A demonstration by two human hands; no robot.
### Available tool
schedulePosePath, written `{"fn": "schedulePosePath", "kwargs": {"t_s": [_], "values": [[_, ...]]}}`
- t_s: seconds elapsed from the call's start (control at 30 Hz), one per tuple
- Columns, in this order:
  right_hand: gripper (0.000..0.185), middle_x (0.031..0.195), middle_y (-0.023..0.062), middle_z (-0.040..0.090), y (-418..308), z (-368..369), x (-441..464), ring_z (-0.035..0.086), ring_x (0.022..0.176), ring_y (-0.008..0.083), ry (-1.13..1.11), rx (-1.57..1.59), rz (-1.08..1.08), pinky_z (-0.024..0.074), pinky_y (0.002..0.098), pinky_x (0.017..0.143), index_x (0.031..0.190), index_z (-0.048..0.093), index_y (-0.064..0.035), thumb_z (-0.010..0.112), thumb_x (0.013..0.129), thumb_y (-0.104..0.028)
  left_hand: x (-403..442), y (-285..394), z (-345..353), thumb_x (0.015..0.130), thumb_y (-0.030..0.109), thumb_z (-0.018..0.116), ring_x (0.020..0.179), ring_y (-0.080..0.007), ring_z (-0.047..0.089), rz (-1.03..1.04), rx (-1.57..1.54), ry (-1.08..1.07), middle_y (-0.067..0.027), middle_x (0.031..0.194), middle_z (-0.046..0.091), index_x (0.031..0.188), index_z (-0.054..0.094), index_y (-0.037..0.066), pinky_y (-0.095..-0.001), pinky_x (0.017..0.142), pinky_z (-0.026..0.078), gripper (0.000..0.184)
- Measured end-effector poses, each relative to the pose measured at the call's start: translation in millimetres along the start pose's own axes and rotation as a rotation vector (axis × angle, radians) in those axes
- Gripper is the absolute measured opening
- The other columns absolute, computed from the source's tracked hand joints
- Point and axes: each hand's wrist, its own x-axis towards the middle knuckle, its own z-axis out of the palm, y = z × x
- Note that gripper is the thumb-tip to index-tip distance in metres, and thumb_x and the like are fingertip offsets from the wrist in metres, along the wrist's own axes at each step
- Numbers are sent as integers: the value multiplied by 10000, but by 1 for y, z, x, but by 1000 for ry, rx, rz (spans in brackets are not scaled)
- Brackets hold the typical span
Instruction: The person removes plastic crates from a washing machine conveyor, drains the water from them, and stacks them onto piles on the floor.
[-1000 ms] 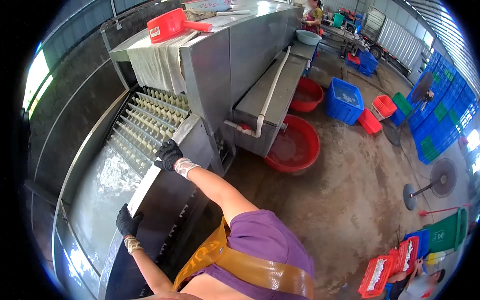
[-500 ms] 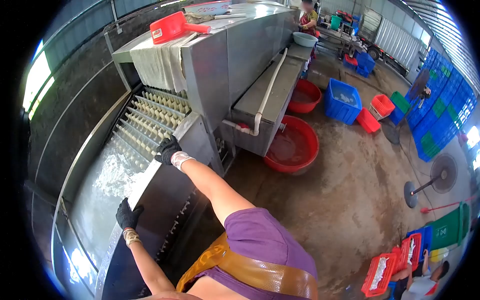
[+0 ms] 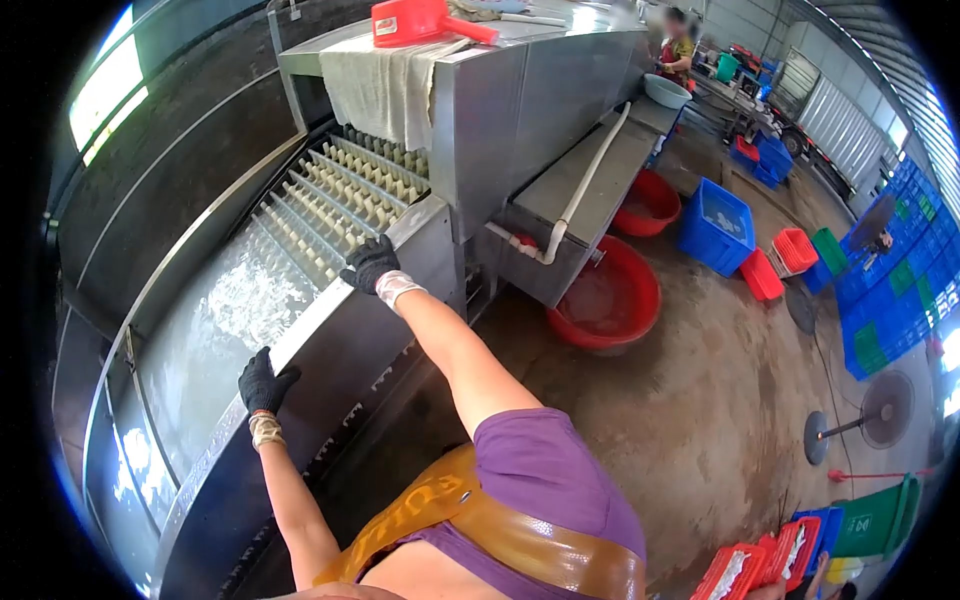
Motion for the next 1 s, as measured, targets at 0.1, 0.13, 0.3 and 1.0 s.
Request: {"fn": "schedulePosePath", "kwargs": {"t_s": [0.1,0.13,0.3,1.0], "values": [[474,1209,65,495,1,-1,-2,361,1208,238,17,51,-3,144,476,1042,1168,541,-192,400,837,-501,2,-1,3,580,497,716,991,-302,544,3,-6,-18,-155,1094,568,1179,484,50,-397,851,424,782],[484,1230,60,487,0,-2,-2,359,1214,241,10,63,-2,135,474,1042,1167,545,-199,398,829,-513,3,-2,4,580,497,716,991,-302,544,5,-6,-18,-155,1094,568,1179,484,50,-397,851,424,782],[496,1233,60,494,-2,0,-1,374,1202,240,14,71,-9,138,470,1039,1152,558,-190,394,823,-524,3,-4,6,586,476,708,976,-307,549,16,-12,-2,-164,1078,570,1167,494,50,-401,847,426,751],[429,1133,64,545,-5,10,0,429,1135,221,114,10,-7,196,459,1017,1075,606,-177,457,818,-488,0,-2,-2,580,478,702,953,-287,551,-23,-41,-36,-147,1009,588,1160,503,55,-391,847,420,745]]}}
